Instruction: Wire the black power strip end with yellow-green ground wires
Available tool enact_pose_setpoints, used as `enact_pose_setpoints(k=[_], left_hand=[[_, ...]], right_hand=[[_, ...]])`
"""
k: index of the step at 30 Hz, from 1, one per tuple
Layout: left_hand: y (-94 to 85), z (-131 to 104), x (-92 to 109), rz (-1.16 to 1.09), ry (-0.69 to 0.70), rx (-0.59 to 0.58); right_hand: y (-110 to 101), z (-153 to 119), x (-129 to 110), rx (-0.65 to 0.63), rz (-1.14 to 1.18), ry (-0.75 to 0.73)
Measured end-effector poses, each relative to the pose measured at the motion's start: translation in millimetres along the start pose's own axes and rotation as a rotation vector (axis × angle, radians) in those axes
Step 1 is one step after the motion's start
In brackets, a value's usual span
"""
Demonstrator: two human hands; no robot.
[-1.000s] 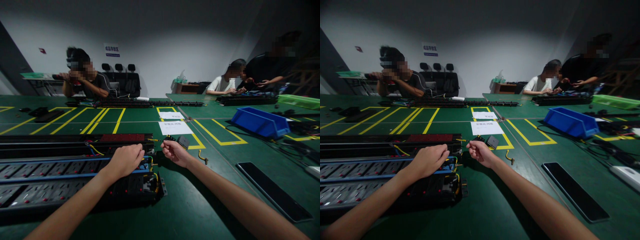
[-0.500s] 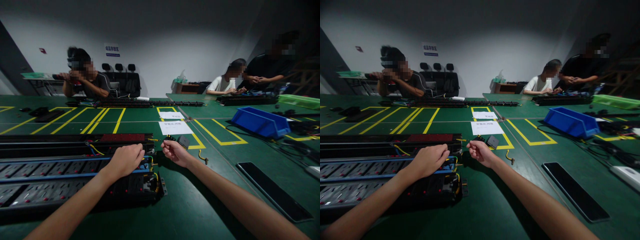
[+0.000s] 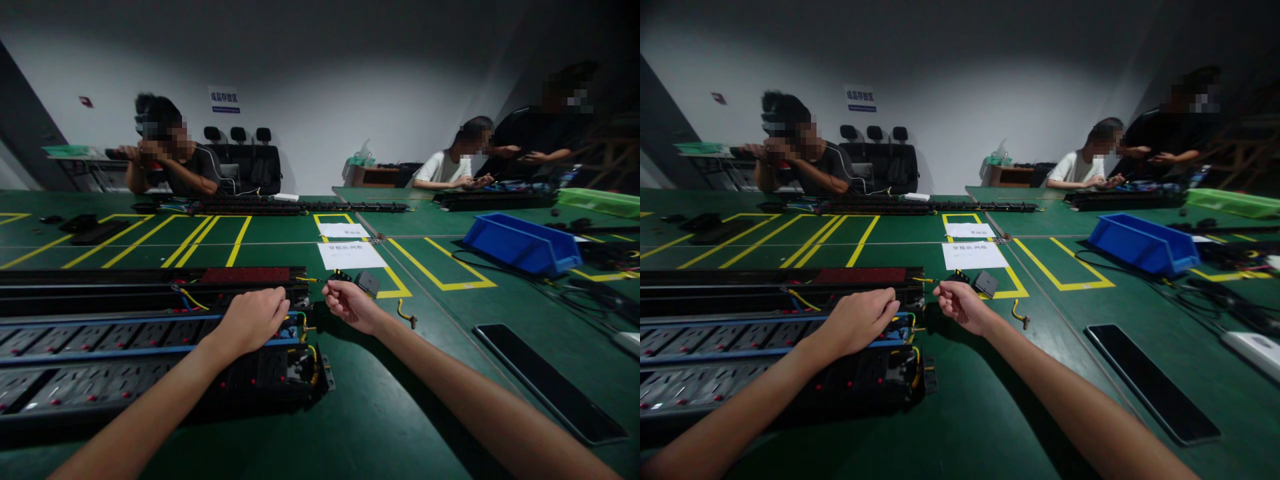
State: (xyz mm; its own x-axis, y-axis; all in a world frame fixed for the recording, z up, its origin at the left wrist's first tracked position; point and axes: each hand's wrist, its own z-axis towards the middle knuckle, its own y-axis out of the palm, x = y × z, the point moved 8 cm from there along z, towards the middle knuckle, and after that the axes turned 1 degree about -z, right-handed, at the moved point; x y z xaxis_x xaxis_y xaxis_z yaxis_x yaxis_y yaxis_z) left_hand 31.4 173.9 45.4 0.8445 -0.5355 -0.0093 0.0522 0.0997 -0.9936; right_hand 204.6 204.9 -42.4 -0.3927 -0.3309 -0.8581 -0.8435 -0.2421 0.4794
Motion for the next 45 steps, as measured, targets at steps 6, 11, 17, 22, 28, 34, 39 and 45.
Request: enact_pose_setpoints(k=[6, 11, 17, 22, 28, 34, 39, 45], left_hand=[[-0.5, 0.3, 0.7, -0.006, 0.004, 0.002], [-0.4, 0.1, 1.2, 0.003, 0.004, 0.002], [-0.6, 0.0, 0.5, 0.007, 0.007, 0.008], [0.0, 0.2, 1.0, 0.005, 0.007, 0.006], [0.6, 0.1, 0.3, 0.023, -0.003, 0.005], [1.4, -0.8, -0.7, 0.021, 0.006, 0.01], [0.6, -2.7, 0.3, 0.021, 0.001, 0.023], [1.0, -3.4, 1.0, 0.031, 0.006, 0.036]], right_hand=[[-0.5, 0.0, 0.4, 0.005, 0.002, 0.005], [-0.8, 0.3, 1.1, 0.009, 0.009, 0.012], [-0.6, 0.5, 1.4, 0.0, 0.013, 0.02], [-2.1, 1.2, 2.1, -0.001, 0.016, 0.014], [-2.5, 1.5, 2.5, 0.004, 0.012, 0.014], [-2.3, 0.9, 2.1, 0.012, 0.007, 0.008], [-1.7, -0.6, 3.3, 0.01, 0.002, 0.003], [-0.5, -2.9, 4.2, 0.01, 0.013, 0.024]])
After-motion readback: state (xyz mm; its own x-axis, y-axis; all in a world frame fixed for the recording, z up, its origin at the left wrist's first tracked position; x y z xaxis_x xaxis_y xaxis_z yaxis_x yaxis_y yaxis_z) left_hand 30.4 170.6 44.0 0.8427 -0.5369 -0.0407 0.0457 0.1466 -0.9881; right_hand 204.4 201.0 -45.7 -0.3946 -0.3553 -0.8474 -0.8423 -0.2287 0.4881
